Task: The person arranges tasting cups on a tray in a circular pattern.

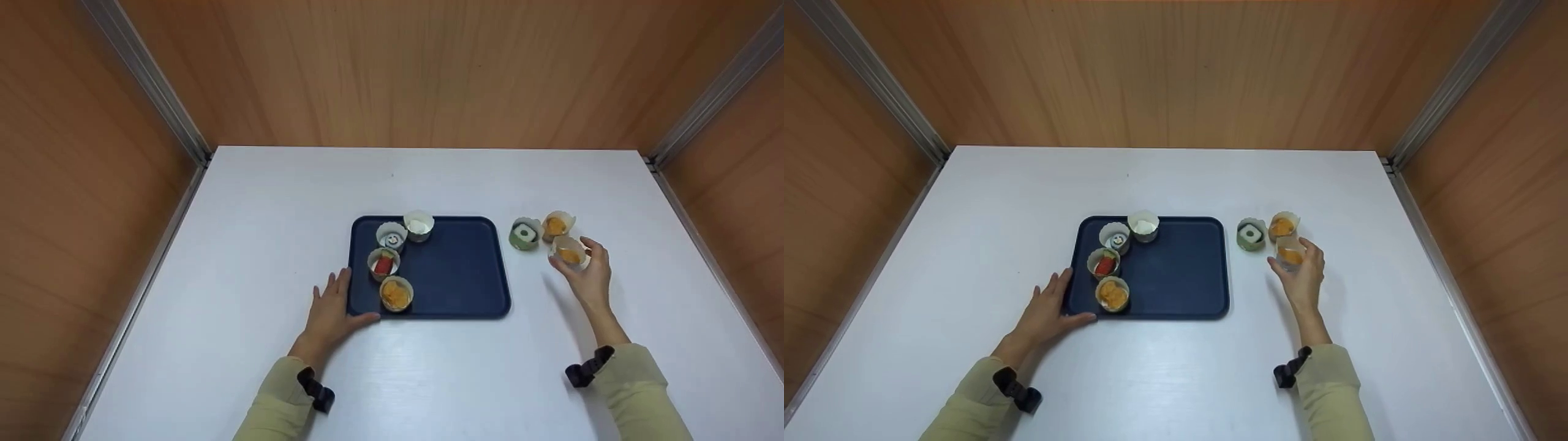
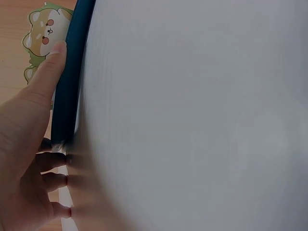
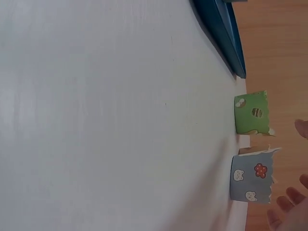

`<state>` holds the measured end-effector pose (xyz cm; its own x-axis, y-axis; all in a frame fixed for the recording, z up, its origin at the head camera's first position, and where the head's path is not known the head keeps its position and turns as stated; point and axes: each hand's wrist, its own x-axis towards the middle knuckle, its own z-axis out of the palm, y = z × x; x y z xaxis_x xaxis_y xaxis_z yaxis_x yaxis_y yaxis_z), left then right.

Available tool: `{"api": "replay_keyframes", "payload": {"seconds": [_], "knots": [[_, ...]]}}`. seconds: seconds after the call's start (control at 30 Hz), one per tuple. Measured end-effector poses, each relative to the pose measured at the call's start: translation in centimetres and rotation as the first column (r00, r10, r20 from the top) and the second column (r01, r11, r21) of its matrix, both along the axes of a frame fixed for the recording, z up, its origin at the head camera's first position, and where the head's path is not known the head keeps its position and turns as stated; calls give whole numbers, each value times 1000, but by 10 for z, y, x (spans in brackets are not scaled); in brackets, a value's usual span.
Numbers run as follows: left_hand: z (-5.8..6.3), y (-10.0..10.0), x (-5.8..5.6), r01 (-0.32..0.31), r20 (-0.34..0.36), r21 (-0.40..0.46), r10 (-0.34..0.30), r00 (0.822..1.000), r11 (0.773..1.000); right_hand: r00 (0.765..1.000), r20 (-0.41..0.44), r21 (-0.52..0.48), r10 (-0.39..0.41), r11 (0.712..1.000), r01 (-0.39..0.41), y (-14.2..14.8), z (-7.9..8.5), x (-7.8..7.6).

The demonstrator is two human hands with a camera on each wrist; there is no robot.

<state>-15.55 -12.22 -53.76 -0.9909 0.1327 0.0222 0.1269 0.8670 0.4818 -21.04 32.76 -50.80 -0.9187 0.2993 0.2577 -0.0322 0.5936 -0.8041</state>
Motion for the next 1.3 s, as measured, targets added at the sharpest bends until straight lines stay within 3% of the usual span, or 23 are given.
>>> {"api": "replay_keyframes", "payload": {"seconds": [0.43, 0.8, 1.1, 1.3], "knots": [[0, 0, -1, 6, -8, -7, -6, 1000, 1000, 985, 170, -53, -7, 998, 16, 12, -12, -13], [3, 1, 1, 6, -5, -11, -6, 1000, 1000, 986, 158, -101, 46, 994, -30, 17, -23, -18], [3, 1, 1, 5, -6, -6, -5, 1000, 1000, 977, 212, -91, 8, 996, 12, 16, -23, -19], [2, 0, 1, 4, 2, -5, -4, 1000, 1000, 980, 196, -79, -13, 996, 29, 17, -25, -20]]}}
